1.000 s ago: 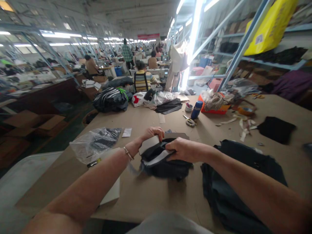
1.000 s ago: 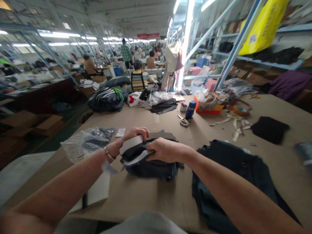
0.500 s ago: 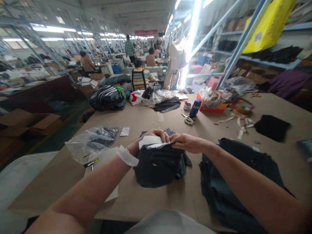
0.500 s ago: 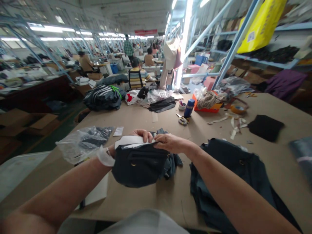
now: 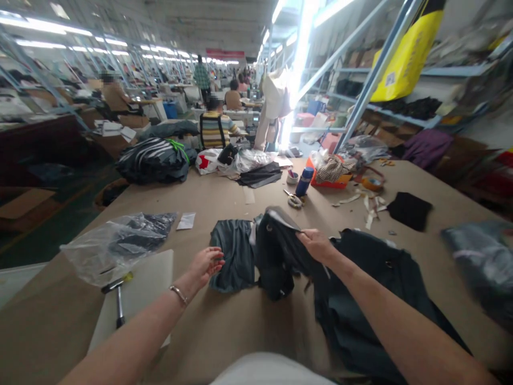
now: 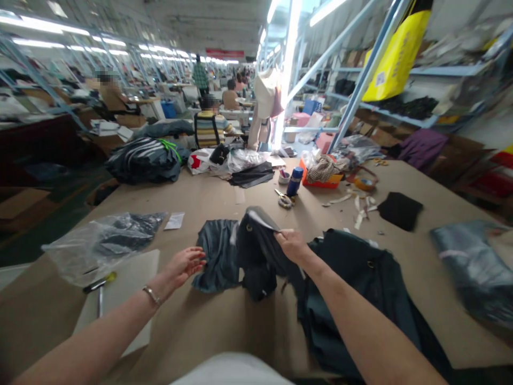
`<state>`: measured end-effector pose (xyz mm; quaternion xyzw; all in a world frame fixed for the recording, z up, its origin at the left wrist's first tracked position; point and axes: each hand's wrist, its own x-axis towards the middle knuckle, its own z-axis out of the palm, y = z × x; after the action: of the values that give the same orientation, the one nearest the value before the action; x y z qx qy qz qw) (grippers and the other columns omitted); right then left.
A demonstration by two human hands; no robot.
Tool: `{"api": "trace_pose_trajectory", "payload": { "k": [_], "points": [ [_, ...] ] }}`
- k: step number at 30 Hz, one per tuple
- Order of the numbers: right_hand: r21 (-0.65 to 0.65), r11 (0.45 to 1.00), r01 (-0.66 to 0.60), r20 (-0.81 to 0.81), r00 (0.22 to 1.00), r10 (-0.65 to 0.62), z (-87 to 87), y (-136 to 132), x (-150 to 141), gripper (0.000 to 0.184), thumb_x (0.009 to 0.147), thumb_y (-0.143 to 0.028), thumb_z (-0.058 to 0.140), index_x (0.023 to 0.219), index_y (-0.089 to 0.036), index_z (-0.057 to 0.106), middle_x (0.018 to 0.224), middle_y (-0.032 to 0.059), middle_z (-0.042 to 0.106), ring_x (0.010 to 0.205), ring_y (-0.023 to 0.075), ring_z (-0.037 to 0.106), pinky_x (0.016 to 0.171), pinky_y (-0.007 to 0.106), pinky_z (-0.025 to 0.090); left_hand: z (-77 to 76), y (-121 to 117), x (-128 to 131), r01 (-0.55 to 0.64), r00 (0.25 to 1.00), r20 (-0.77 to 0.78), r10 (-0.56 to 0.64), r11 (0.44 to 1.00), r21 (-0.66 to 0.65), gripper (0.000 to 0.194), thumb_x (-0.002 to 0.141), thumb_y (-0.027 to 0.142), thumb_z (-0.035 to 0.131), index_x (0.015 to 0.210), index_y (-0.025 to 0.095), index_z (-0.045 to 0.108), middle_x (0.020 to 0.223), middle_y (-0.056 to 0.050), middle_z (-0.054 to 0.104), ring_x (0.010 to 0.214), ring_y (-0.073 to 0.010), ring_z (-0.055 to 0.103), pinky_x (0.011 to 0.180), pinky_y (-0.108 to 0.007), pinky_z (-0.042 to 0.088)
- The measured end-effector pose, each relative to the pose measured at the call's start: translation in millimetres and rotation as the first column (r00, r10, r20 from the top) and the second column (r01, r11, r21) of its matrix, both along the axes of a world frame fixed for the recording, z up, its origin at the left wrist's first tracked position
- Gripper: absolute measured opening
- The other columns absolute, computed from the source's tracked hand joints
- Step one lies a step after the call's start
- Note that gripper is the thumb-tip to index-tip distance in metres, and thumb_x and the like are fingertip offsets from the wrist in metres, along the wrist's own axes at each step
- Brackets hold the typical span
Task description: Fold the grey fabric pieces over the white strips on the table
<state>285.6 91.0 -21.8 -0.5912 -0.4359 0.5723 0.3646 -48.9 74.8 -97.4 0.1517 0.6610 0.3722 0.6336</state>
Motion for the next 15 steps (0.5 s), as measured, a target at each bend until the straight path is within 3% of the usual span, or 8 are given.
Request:
{"api": "trace_pose_trajectory", "payload": {
  "k": [2, 4, 8, 12, 15],
  "points": [
    [-0.086, 0.996, 0.031, -0.058, 0.998, -0.036, -1.4, -3, 2, 0.021, 0.081, -0.025, 0.056, 0.062, -0.017, 0.06, 0.051, 0.0002, 0.059, 0.045, 0.013, 0.055, 0.051, 0.023, 0.051, -19.6, -16, 0, 0.052, 0.999, -0.009, -0.052, 0.998, -0.045, 0.024, 0.074, 0.008, 0.06, 0.095, 0.016, 0.051, 0.075, -0.001, 0.061, 0.054, -0.012, 0.062, 0.05, -0.022, 0.048],
    [-0.2, 0.977, 0.073, -0.156, 0.982, -0.106, 8.1, -9, 9, 0.016, 0.082, -0.03, 0.058, 0.073, -0.017, 0.063, 0.062, 0.0027, 0.066, 0.052, 0.0169, 0.061, 0.053, 0.027, 0.054, -34.7, -29, 4, 0.088, 0.996, 0.0, -0.088, 0.993, -0.078, 0.026, 0.072, 0.011, 0.063, 0.096, 0.016, 0.052, 0.076, -0.001, 0.062, 0.055, -0.0124, 0.062, 0.05, -0.022, 0.048],
    [-0.308, 0.941, 0.139, -0.177, 0.964, -0.2, 33.2, -27, 35, 0.019, 0.078, -0.038, 0.065, 0.079, -0.02, 0.062, 0.061, 0.0014, 0.066, 0.05, 0.0182, 0.06, 0.052, 0.031, 0.055, -48.8, -42, 15, 0.193, 0.981, 0.02, -0.192, 0.978, -0.077, 0.031, 0.067, 0.019, 0.069, 0.095, 0.016, 0.055, 0.081, -0.002, 0.064, 0.059, -0.0122, 0.062, 0.052, -0.021, 0.046],
    [-0.184, 0.981, 0.057, 0.084, 0.996, -0.043, 43.5, -44, 62, 0.032, 0.072, -0.049, 0.066, 0.068, -0.019, 0.056, 0.058, 0.0007, 0.061, 0.051, 0.0169, 0.058, 0.054, 0.03, 0.054, -47.3, -47, 27, 0.32, 0.947, 0.004, -0.321, 0.943, -0.089, 0.033, 0.066, 0.026, 0.068, 0.095, 0.015, 0.056, 0.085, -0.003, 0.064, 0.063, -0.0115, 0.061, 0.056, -0.021, 0.046],
    [0.001, 0.999, 0.037, 0.358, 0.933, -0.035, 48.1, -58, 77, 0.045, 0.069, -0.054, 0.07, 0.054, -0.018, 0.047, 0.05, -0.0017, 0.05, 0.046, 0.0114, 0.049, 0.047, 0.023, 0.045, -48.7, -50, 36, 0.37, 0.928, -0.013, -0.373, 0.924, -0.098, 0.036, 0.066, 0.032, 0.068, 0.095, 0.014, 0.056, 0.083, -0.003, 0.063, 0.062, -0.0111, 0.06, 0.056, -0.021, 0.044]
  ]
}}
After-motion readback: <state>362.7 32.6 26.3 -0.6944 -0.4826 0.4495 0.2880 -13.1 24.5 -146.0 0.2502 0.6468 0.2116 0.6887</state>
